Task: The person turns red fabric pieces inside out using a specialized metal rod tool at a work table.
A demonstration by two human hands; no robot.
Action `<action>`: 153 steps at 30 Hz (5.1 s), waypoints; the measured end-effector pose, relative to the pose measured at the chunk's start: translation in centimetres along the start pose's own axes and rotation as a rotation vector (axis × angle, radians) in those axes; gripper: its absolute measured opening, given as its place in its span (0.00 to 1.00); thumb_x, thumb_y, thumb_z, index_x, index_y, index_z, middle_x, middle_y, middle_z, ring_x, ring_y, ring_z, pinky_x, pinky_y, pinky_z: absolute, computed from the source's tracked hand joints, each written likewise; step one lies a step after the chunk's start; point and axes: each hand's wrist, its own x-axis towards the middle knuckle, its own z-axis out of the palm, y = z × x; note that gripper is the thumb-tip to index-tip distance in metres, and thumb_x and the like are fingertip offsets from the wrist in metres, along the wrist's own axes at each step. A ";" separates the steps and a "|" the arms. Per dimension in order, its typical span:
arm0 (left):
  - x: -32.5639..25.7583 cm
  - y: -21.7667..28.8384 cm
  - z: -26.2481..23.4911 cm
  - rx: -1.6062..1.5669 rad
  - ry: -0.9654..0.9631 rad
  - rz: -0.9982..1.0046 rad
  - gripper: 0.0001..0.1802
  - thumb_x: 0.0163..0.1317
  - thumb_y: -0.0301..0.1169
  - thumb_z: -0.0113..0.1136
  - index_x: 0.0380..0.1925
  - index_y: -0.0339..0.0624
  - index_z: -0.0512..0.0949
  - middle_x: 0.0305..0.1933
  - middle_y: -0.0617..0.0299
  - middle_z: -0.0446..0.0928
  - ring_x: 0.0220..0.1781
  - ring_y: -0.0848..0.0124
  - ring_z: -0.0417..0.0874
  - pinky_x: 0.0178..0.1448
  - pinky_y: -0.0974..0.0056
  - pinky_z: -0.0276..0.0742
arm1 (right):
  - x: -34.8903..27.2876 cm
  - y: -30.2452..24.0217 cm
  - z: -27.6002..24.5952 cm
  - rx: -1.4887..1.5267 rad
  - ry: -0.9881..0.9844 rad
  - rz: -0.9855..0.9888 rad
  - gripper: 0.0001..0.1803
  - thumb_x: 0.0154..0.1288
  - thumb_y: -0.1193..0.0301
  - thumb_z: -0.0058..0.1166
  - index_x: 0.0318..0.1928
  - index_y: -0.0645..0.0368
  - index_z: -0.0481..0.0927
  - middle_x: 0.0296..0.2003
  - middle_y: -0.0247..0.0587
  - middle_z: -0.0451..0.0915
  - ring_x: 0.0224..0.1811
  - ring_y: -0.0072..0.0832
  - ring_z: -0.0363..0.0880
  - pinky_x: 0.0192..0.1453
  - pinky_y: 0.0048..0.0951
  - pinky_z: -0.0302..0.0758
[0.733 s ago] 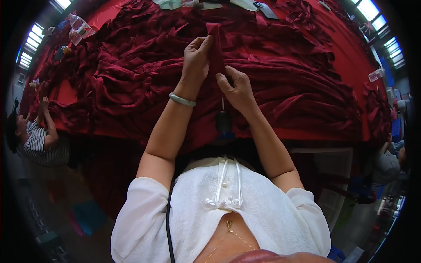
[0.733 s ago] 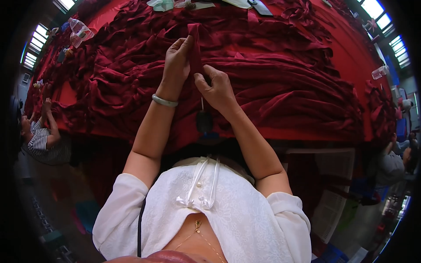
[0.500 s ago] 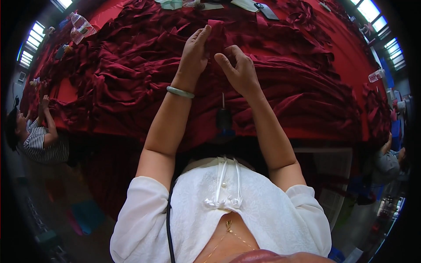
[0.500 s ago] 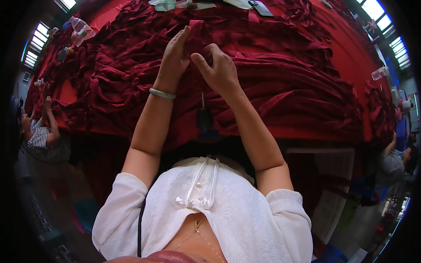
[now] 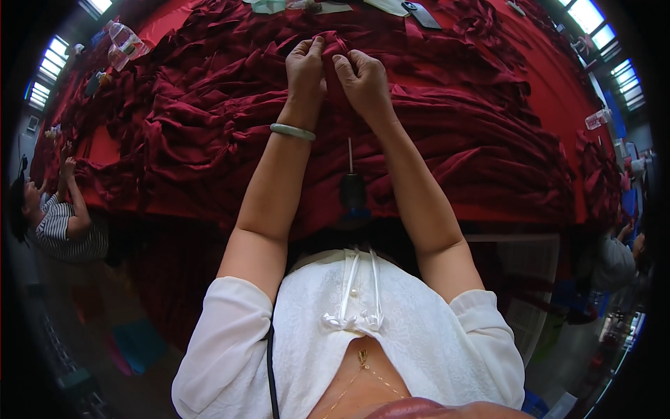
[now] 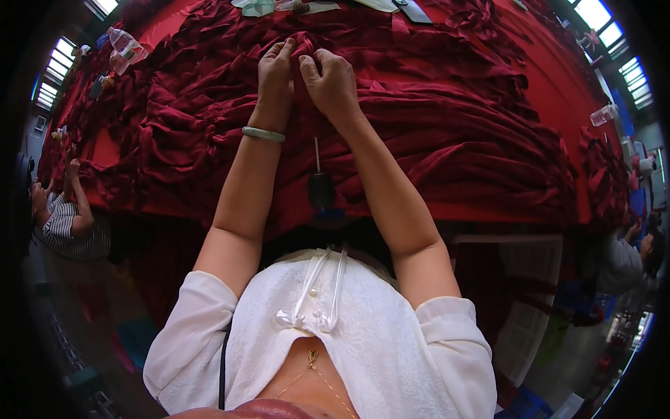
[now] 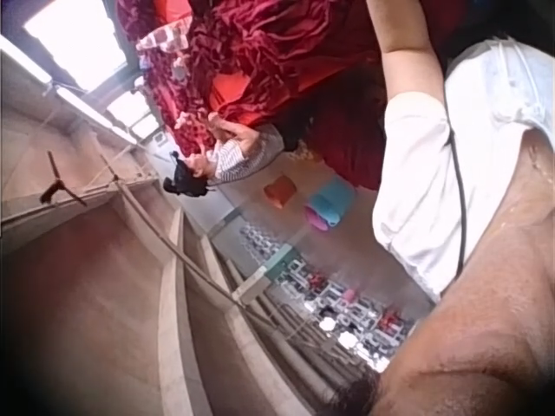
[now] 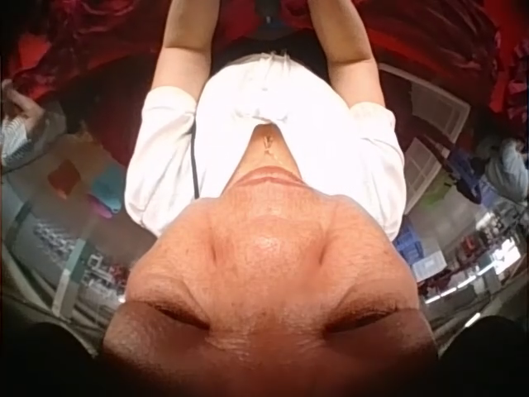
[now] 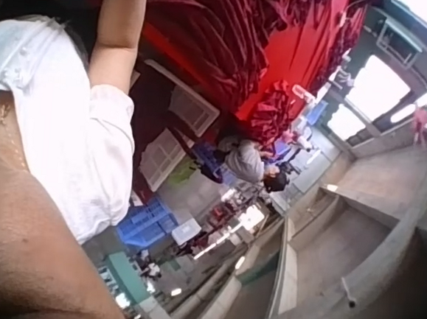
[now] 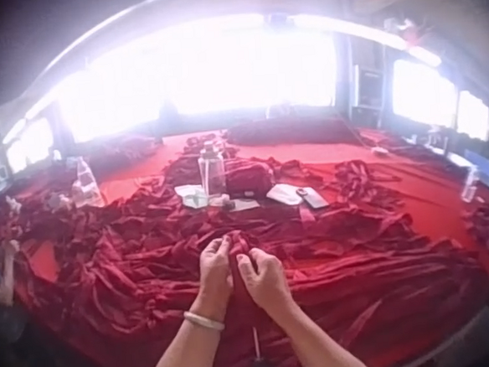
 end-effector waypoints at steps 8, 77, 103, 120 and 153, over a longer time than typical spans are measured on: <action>0.3 0.0 -0.9 0.178 0.031 0.028 0.07 0.65 0.27 0.56 0.27 0.41 0.73 0.16 0.71 0.66 0.13 0.83 0.60 0.16 0.75 0.55 | -0.2 0.1 -0.1 -0.091 -0.006 -0.064 0.18 0.67 0.68 0.53 0.22 0.66 0.70 0.13 0.29 0.60 0.19 0.13 0.54 0.19 0.27 0.55; -4.4 1.4 -1.4 0.105 -0.173 -0.164 0.07 0.65 0.33 0.59 0.36 0.41 0.75 0.23 0.70 0.72 0.18 0.84 0.68 0.21 0.77 0.64 | -2.5 -0.1 -2.3 0.338 -0.161 0.170 0.18 0.70 0.70 0.51 0.20 0.56 0.66 0.18 0.16 0.58 0.21 0.07 0.51 0.21 0.18 0.49; -2.5 2.9 0.6 0.100 -0.167 -0.162 0.11 0.67 0.36 0.55 0.37 0.39 0.77 0.32 0.63 0.78 0.30 0.76 0.77 0.33 0.73 0.71 | -2.3 -0.5 -2.4 0.029 -0.200 0.108 0.18 0.68 0.64 0.53 0.23 0.62 0.73 0.15 0.26 0.66 0.21 0.11 0.59 0.22 0.23 0.58; -2.3 1.7 -2.3 -0.012 -0.309 -0.255 0.05 0.66 0.33 0.58 0.34 0.45 0.76 0.25 0.70 0.74 0.23 0.81 0.71 0.22 0.76 0.62 | -3.1 1.4 -3.4 0.529 -0.389 0.452 0.18 0.73 0.59 0.43 0.26 0.53 0.72 0.17 0.22 0.67 0.17 0.12 0.62 0.20 0.17 0.60; -3.9 1.2 -0.3 -0.174 -0.210 -0.265 0.03 0.67 0.28 0.54 0.37 0.42 0.75 0.31 0.65 0.78 0.30 0.76 0.79 0.30 0.73 0.76 | -0.9 -0.6 -2.2 0.171 -0.131 0.015 0.19 0.68 0.71 0.51 0.19 0.59 0.65 0.16 0.18 0.57 0.19 0.08 0.50 0.19 0.20 0.49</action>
